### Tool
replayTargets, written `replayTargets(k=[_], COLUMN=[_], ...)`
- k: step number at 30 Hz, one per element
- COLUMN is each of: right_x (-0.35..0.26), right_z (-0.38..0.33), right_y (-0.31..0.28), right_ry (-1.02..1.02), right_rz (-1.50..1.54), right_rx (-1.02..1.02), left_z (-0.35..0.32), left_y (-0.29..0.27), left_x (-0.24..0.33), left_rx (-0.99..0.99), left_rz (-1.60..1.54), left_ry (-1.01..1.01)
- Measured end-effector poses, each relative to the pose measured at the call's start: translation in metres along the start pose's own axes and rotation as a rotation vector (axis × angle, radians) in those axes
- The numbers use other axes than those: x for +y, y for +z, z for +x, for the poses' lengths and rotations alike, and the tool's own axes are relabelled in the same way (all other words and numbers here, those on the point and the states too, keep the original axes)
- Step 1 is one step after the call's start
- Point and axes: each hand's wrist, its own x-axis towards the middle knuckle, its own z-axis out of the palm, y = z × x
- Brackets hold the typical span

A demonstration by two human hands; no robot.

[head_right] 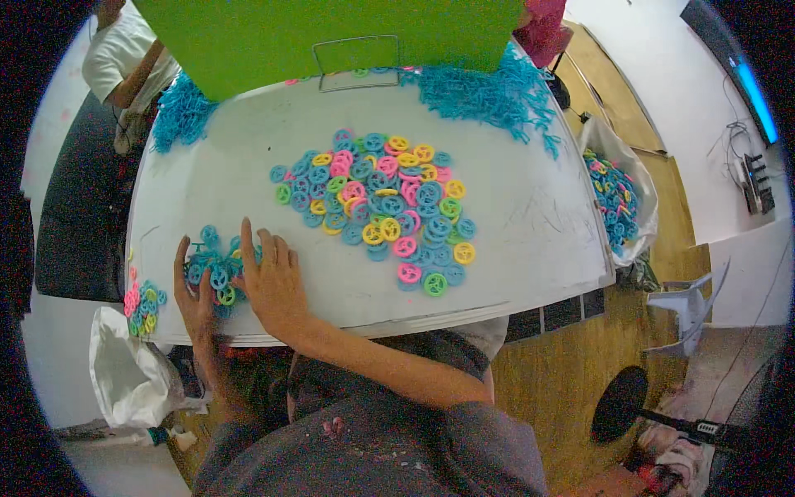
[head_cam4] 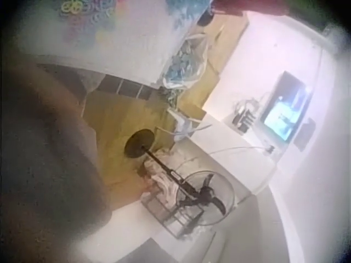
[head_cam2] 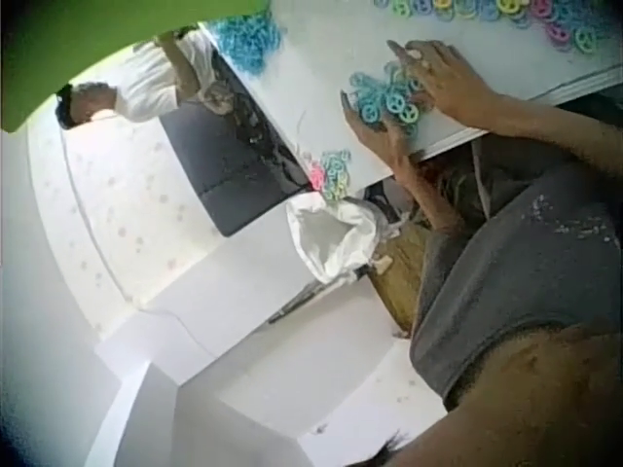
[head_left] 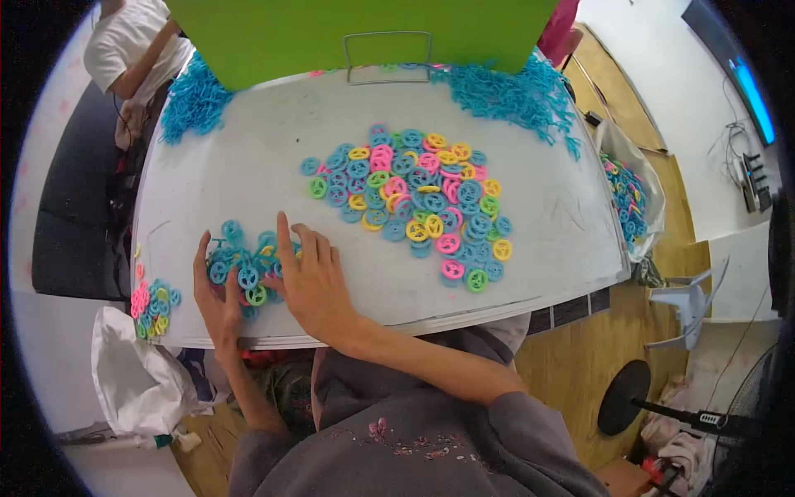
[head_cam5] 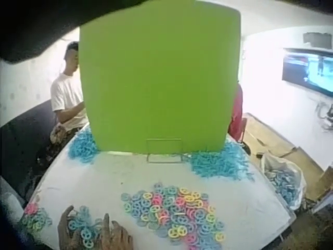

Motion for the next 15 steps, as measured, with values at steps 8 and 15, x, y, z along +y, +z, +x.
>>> replayTargets(k=[8,15], right_x=[0.085,0.281], right_z=[0.018,0.046], right_y=[-0.109,-0.254], right_ry=[-0.029,0.114], right_rz=[0.192,-0.717], right_rx=[0.265,0.577], left_z=[-0.003,-0.028], left_y=[-0.011,0.051], left_x=[-0.022,0.012], left_rx=[0.33,0.405], left_rz=[0.384,0.115], left_ry=[0.592,0.642])
